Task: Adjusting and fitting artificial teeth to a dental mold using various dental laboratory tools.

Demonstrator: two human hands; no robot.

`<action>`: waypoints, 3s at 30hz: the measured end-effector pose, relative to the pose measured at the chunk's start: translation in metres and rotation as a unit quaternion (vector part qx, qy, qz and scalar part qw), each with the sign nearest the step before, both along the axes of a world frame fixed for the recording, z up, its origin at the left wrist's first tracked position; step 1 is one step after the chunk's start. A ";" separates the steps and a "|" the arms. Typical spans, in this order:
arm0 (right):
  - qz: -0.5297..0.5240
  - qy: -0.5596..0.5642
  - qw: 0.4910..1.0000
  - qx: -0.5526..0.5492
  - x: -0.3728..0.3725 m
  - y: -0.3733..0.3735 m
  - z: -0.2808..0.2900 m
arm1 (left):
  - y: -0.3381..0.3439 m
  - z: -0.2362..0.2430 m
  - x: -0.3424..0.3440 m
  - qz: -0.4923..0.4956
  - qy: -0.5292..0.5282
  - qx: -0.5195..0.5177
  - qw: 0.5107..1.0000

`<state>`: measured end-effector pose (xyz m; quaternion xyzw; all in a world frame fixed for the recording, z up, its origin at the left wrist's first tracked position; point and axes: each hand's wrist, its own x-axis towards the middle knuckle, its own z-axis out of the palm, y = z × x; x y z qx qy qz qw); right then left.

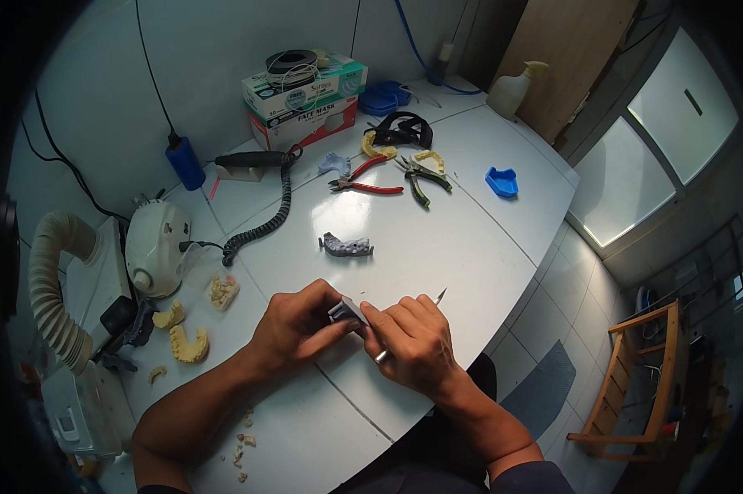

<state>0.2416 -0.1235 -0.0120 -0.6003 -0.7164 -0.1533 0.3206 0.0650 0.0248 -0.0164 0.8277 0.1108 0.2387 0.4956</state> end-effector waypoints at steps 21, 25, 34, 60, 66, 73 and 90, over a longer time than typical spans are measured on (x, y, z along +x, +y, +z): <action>0.003 0.036 0.999 -0.007 -0.002 0.001 0.001 | -0.014 0.007 0.002 0.049 0.026 -0.095 0.994; 0.000 0.102 0.995 0.001 -0.004 -0.002 0.012 | -0.010 0.003 0.002 0.069 -0.004 -0.134 0.988; -0.004 0.147 0.988 0.045 0.000 -0.004 0.001 | -0.004 0.001 0.003 0.053 -0.034 -0.266 0.962; -0.022 0.069 0.997 -0.041 0.001 0.002 -0.004 | 0.006 -0.010 0.006 0.131 -0.190 -0.332 0.915; -0.007 0.084 0.994 -0.073 0.003 0.002 -0.004 | 0.006 -0.009 0.008 0.119 -0.171 -0.350 0.913; -0.006 0.108 0.993 -0.051 0.000 0.005 -0.003 | 0.008 -0.008 0.006 0.116 -0.149 -0.344 0.920; -0.066 0.187 0.980 -0.004 0.002 0.001 0.001 | 0.009 -0.010 0.005 0.122 -0.135 -0.338 0.923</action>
